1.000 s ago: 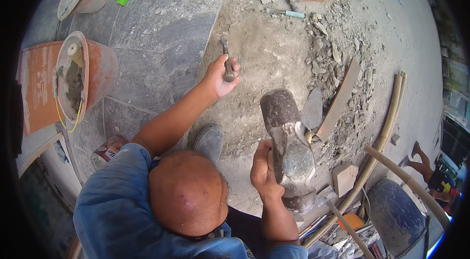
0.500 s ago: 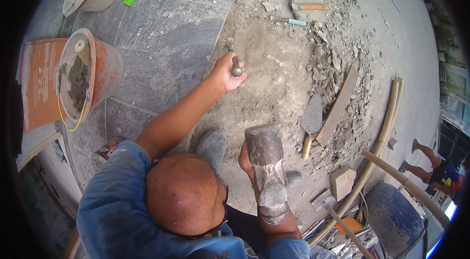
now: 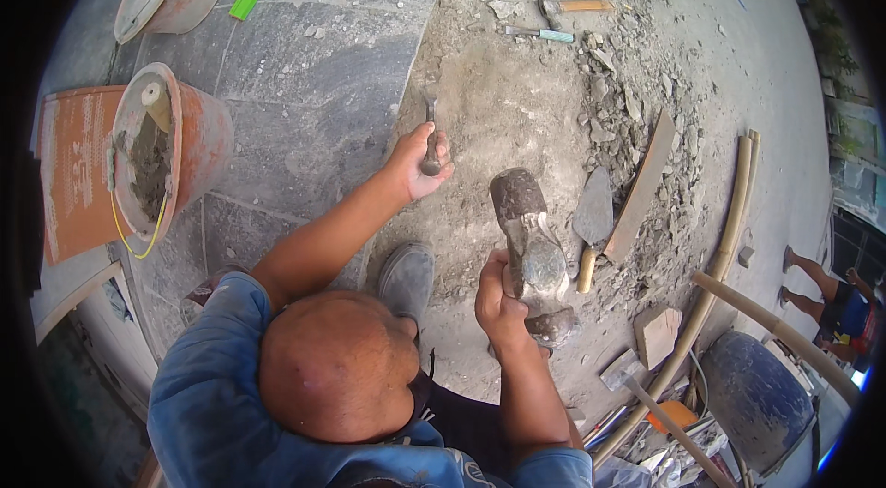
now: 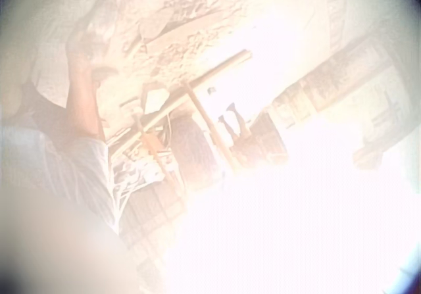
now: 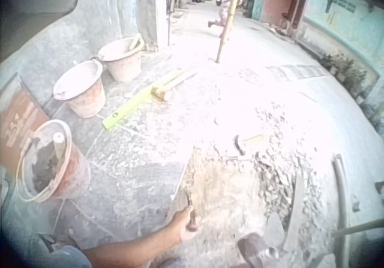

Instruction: The person uses a hammer and a chisel to chip away at the concrete floor, then uses a trowel to apply mortar and places a tile into the gap.

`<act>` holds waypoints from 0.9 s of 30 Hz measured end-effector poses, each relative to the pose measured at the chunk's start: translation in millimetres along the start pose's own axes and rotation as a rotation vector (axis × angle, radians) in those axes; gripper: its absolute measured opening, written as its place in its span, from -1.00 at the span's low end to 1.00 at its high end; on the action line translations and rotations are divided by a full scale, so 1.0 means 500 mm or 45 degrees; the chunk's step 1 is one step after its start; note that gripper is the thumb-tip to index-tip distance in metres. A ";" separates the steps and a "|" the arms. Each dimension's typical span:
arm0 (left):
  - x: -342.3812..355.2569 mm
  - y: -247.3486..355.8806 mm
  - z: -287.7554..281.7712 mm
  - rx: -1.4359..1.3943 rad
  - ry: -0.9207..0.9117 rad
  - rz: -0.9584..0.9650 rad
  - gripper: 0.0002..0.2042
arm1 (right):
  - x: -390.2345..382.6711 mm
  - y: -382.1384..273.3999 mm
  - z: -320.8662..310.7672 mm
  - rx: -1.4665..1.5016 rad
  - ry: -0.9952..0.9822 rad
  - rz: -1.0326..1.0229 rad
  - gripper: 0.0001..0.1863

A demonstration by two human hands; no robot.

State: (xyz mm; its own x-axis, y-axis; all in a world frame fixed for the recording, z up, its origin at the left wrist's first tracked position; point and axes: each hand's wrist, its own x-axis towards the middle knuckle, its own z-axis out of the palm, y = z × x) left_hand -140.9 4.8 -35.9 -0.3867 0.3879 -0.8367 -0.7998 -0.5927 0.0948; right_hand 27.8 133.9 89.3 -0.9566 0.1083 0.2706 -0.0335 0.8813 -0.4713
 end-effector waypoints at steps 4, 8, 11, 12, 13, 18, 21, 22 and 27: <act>0.008 0.005 -0.003 -0.011 0.054 -0.023 -0.77 | 0.030 -0.036 -0.048 0.643 0.172 0.322 -0.94; 0.019 0.015 0.007 -0.037 0.027 -0.010 -0.78 | 0.017 -0.038 -0.039 0.783 0.264 0.108 -0.86; 0.022 0.010 0.022 -0.013 0.010 0.009 -0.78 | 0.010 -0.027 0.023 0.200 0.084 -0.032 -0.89; 0.025 -0.003 0.046 0.028 0.009 0.030 -0.77 | -0.026 0.018 0.081 0.481 -0.220 0.436 -0.94; 0.031 -0.015 0.056 0.030 -0.002 0.023 -0.77 | -0.010 0.025 0.104 0.383 -0.385 0.725 -0.85; 0.033 0.013 0.019 -0.007 0.104 0.055 -0.79 | 0.041 -0.041 0.021 0.439 -0.029 0.261 -0.98; 0.043 0.027 0.026 -0.014 0.048 0.056 -0.78 | 0.050 -0.047 -0.008 0.701 0.150 -0.086 -0.85; 0.041 0.026 0.019 0.005 0.024 0.065 -0.76 | 0.048 -0.042 0.028 0.831 0.173 -0.201 -0.78; 0.069 -0.001 0.017 0.114 0.060 0.124 -0.67 | -0.043 0.016 0.143 0.401 -0.313 0.670 -0.88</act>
State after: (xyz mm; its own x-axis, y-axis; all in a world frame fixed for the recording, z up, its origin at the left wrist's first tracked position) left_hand -158.0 24.5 -60.3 -0.4443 0.2969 -0.8453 -0.7980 -0.5599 0.2228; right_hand 27.6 105.7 19.5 -0.9055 0.3464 -0.2452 0.4091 0.5585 -0.7216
